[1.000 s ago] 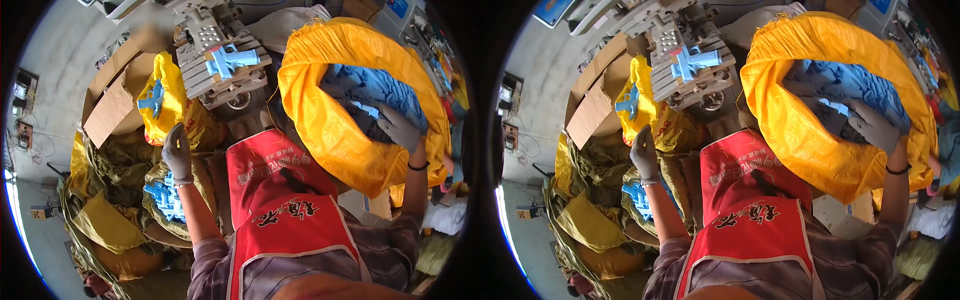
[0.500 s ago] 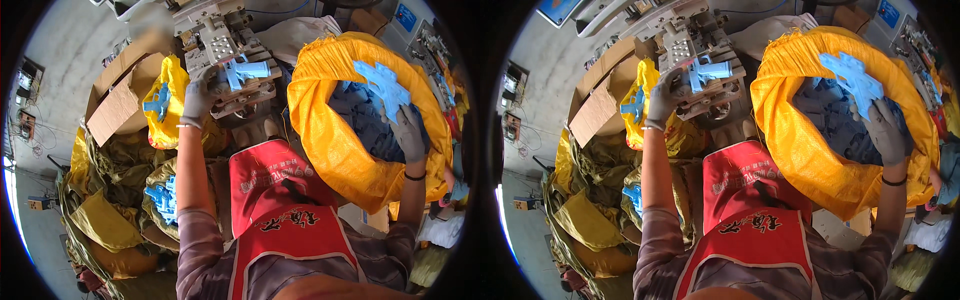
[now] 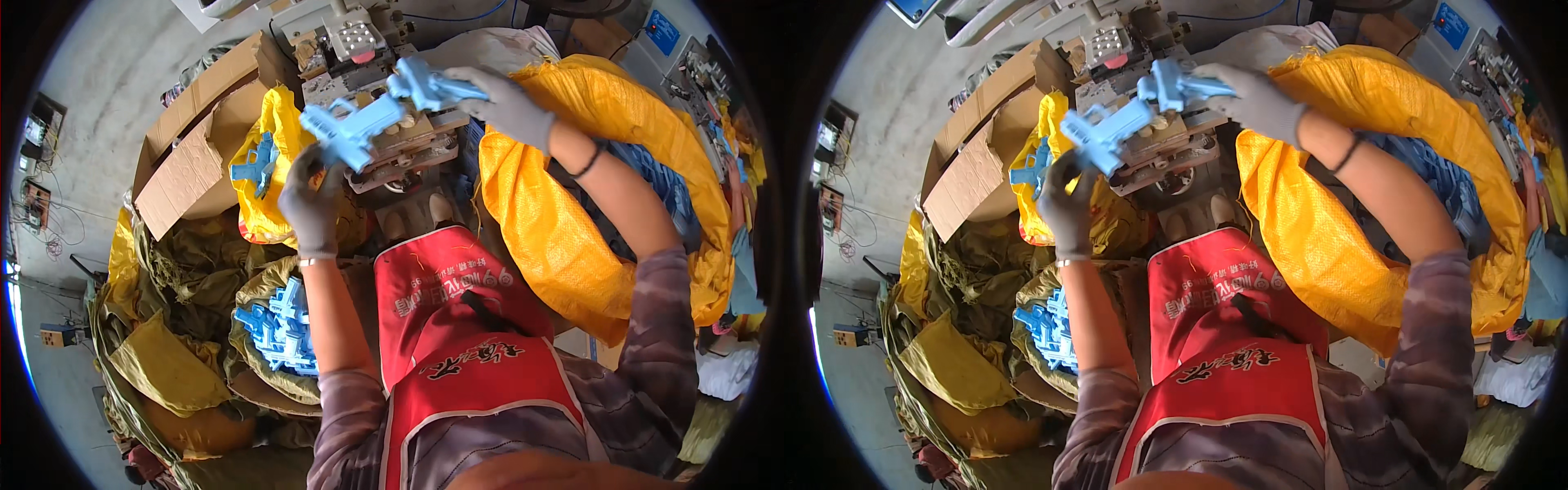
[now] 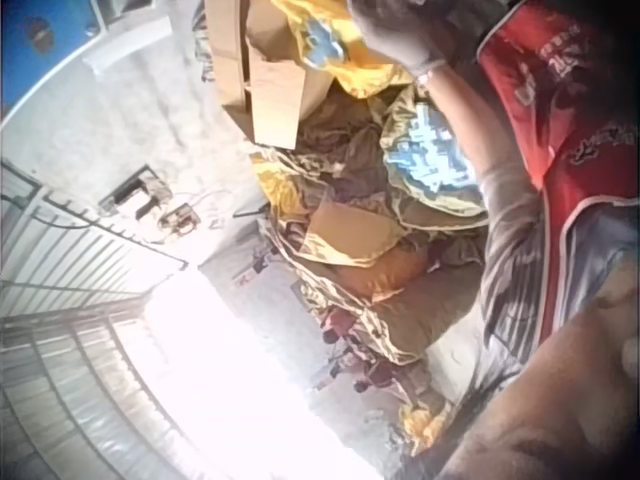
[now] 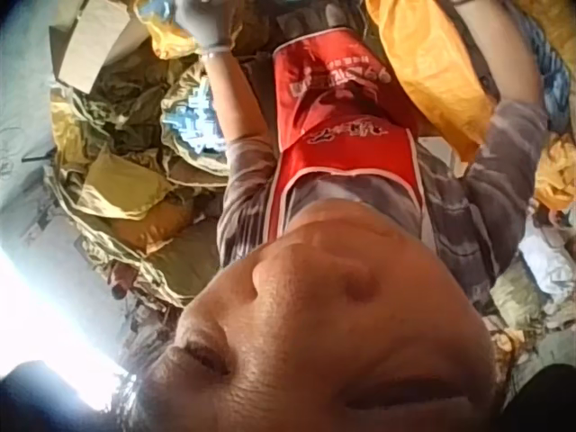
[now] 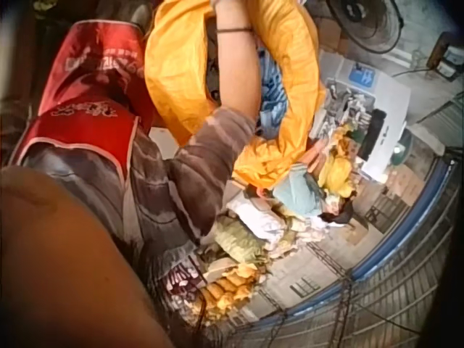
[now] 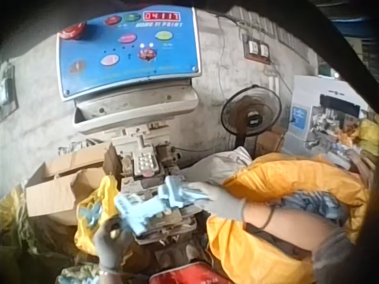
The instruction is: The person stamps toy guns by retrieving each gun from a yellow bag, positioning it onto a printing machine fixture, and transferring the printed gun into another sack.
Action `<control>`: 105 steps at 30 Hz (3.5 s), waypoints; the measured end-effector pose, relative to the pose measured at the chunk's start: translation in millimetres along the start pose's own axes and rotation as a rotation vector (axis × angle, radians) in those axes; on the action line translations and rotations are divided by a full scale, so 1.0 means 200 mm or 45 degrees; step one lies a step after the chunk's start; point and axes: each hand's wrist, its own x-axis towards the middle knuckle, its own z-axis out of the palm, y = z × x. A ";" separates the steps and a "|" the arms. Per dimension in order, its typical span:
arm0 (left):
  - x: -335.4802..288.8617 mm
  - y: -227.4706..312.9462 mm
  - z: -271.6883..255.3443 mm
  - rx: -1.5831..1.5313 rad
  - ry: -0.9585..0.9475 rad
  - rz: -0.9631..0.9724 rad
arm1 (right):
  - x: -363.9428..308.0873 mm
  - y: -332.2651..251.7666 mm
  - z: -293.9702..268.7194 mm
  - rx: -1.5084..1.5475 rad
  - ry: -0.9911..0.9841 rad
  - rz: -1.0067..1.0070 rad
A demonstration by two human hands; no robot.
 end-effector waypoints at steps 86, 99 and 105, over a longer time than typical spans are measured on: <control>0.03 -0.15 -0.07 -0.231 -0.007 -0.162 | -0.04 0.02 0.00 0.075 -0.019 -0.015; -0.78 -0.25 -0.67 0.095 0.226 -0.795 | 0.03 -0.02 0.03 -0.685 -0.007 -0.537; -0.95 -0.37 -0.91 0.766 0.331 -0.388 | -0.52 -0.24 -0.48 -1.420 -0.334 0.492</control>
